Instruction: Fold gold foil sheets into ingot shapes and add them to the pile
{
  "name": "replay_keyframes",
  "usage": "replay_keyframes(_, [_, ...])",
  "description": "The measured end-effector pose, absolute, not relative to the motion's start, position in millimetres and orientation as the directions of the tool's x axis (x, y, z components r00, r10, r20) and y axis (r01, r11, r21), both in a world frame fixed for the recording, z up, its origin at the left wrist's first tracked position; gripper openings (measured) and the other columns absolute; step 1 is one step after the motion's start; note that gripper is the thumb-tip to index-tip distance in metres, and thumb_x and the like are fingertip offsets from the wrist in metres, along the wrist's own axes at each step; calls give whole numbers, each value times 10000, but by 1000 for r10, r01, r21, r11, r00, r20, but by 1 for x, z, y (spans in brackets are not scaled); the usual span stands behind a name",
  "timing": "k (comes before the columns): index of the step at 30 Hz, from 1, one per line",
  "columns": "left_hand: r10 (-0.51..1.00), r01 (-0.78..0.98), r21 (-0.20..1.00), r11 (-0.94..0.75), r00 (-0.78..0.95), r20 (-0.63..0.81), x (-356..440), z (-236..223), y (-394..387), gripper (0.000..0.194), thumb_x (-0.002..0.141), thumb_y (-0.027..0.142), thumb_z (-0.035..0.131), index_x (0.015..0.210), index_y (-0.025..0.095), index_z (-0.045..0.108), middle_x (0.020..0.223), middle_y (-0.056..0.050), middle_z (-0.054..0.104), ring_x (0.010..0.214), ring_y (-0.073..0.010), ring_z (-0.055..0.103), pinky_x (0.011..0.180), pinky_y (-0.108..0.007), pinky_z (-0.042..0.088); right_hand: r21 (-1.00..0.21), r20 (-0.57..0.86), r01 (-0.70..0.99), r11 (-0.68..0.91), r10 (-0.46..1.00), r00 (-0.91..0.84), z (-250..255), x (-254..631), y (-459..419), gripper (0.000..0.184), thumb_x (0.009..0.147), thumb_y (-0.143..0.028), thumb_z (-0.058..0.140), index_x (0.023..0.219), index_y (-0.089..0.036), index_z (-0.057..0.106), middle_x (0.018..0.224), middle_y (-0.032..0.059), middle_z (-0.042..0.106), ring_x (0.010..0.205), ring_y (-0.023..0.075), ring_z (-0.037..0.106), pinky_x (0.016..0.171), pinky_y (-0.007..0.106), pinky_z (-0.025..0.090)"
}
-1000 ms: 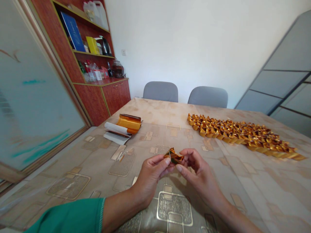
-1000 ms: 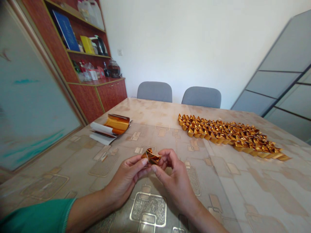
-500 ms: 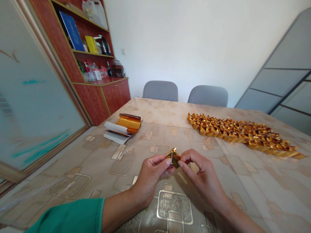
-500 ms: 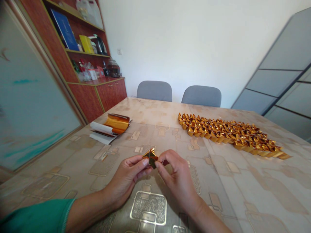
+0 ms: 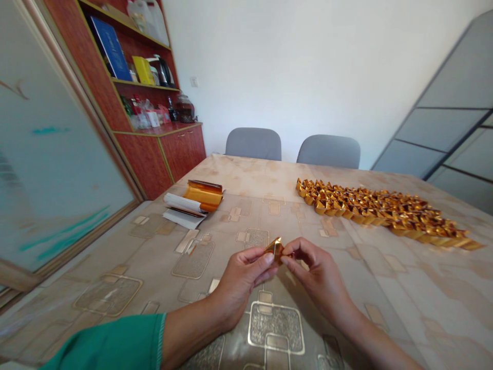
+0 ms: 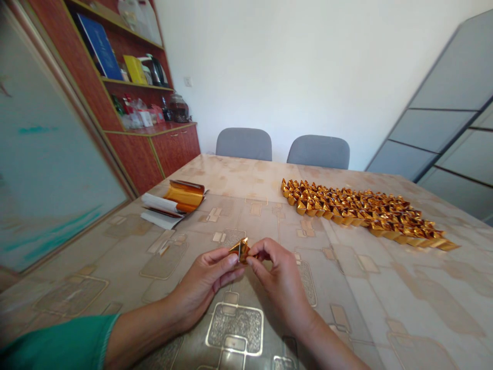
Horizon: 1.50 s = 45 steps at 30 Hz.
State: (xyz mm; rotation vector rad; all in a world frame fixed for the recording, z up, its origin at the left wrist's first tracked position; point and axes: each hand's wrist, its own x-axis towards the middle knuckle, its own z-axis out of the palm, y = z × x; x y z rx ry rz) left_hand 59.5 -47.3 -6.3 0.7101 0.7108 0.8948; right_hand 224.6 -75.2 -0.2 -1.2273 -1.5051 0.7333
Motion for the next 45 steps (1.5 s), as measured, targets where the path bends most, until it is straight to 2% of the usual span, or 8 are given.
replay_keyframes(6, [903, -461, 792, 400, 344, -256, 60, -3, -46, 426, 572, 308, 935, 906, 143, 729, 884, -45, 756, 735, -131, 677, 732, -260, 569, -913, 319, 280, 297, 947, 37, -1, 219, -75, 31, 848, -204, 630, 832, -223, 613, 794, -6, 641, 750, 168, 598, 691, 294, 457])
replay_keyframes(10, [933, -497, 797, 344, 278, -229, 60, -1, -43, 387, 570, 282, 930, 829, 135, 683, 785, -19, 733, 708, -125, 671, 713, -249, 573, -942, 275, 216, 255, 959, 70, -5, 218, -75, 184, 792, -222, 716, 935, -231, 600, 858, 1, 635, 791, 175, 597, 724, 308, 475])
replay_keyframes(14, [941, -505, 801, 321, 263, -212, 60, -1, -44, 362, 597, 262, 912, 818, 138, 653, 806, -12, 723, 743, -127, 669, 735, -257, 575, -955, 191, 244, 170, 979, 66, -10, 219, -77, 133, 855, -313, 690, 840, -209, 610, 779, 5, 628, 722, 163, 558, 653, 292, 441])
replay_keyframes(17, [938, -494, 806, 326, 272, -213, 60, -1, -45, 358, 595, 254, 910, 804, 136, 644, 795, -4, 712, 728, -114, 654, 724, -242, 565, -958, 191, 229, 175, 980, 50, -9, 218, -78, 190, 902, -359, 639, 803, -197, 628, 759, 9, 624, 717, 163, 545, 647, 288, 430])
replay_keyframes(28, [921, -476, 801, 363, 316, -229, 60, -3, -45, 375, 581, 278, 920, 788, 139, 641, 766, -2, 714, 660, -103, 641, 697, -236, 541, -970, 207, 143, 198, 977, 54, -2, 215, -78, 246, 854, -399, 696, 723, -197, 643, 691, -4, 609, 671, 158, 531, 630, 278, 409])
replay_keyframes(33, [930, -478, 808, 344, 293, -222, 59, -2, -44, 371, 584, 277, 918, 798, 141, 648, 779, -6, 716, 678, -111, 648, 704, -241, 544, -992, 127, 17, 127, 992, -1, -1, 217, -76, 260, 809, -447, 734, 800, -197, 663, 758, 14, 645, 702, 166, 562, 645, 285, 444])
replay_keyframes(37, [943, -490, 816, 307, 270, -193, 59, -2, -43, 349, 594, 266, 913, 788, 139, 651, 771, -5, 710, 683, -114, 650, 709, -241, 542, -989, 131, 81, 127, 990, 56, -1, 221, -75, 307, 805, -491, 723, 782, -202, 620, 723, 0, 596, 665, 155, 525, 598, 269, 421])
replay_keyframes(45, [907, -503, 769, 394, 350, -235, 58, -5, -41, 357, 632, 313, 905, 876, 143, 708, 823, -24, 741, 708, -111, 669, 725, -241, 555, -978, 175, 133, 162, 980, 91, -1, 222, -76, 310, 855, -466, 663, 720, -202, 576, 674, -20, 531, 639, 148, 468, 593, 270, 382])
